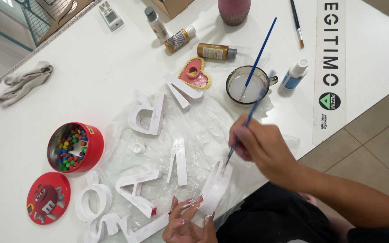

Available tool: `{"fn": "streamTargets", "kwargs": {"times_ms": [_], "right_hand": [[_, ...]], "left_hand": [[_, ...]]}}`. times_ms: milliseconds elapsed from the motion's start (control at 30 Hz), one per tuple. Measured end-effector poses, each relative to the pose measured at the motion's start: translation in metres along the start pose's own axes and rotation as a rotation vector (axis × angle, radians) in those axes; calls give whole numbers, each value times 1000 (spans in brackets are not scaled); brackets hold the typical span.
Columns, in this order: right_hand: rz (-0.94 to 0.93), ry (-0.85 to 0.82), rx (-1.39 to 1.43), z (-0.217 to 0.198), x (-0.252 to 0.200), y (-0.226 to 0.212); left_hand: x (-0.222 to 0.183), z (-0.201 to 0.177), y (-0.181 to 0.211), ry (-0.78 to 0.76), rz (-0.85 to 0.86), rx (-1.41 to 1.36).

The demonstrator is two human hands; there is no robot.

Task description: Painting the edges of 3D white letters with red paint using a small paintbrush.

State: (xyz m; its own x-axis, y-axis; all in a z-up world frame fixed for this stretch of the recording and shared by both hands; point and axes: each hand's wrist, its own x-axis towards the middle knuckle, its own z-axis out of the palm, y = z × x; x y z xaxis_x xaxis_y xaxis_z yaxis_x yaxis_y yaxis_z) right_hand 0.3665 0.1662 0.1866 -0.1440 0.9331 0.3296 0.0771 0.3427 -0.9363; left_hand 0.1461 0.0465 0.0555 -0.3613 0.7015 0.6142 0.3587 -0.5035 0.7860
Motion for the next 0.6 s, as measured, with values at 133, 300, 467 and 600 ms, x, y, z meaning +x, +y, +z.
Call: {"fn": "streamTargets", "kwargs": {"times_ms": [133,300,467,600], "right_hand": [[201,92,1,-9,9,22],[-102,4,-138,3,-6,-16],[-116,-42,-82,-3,-14,-13],[49,75,20,-5,-18,-9]], "left_hand": [[0,-7,-6,-55,36,35],[2,4,0,13,-5,-8],[2,6,2,61,-7,-34],[6,8,7,28,-8,-5]]}}
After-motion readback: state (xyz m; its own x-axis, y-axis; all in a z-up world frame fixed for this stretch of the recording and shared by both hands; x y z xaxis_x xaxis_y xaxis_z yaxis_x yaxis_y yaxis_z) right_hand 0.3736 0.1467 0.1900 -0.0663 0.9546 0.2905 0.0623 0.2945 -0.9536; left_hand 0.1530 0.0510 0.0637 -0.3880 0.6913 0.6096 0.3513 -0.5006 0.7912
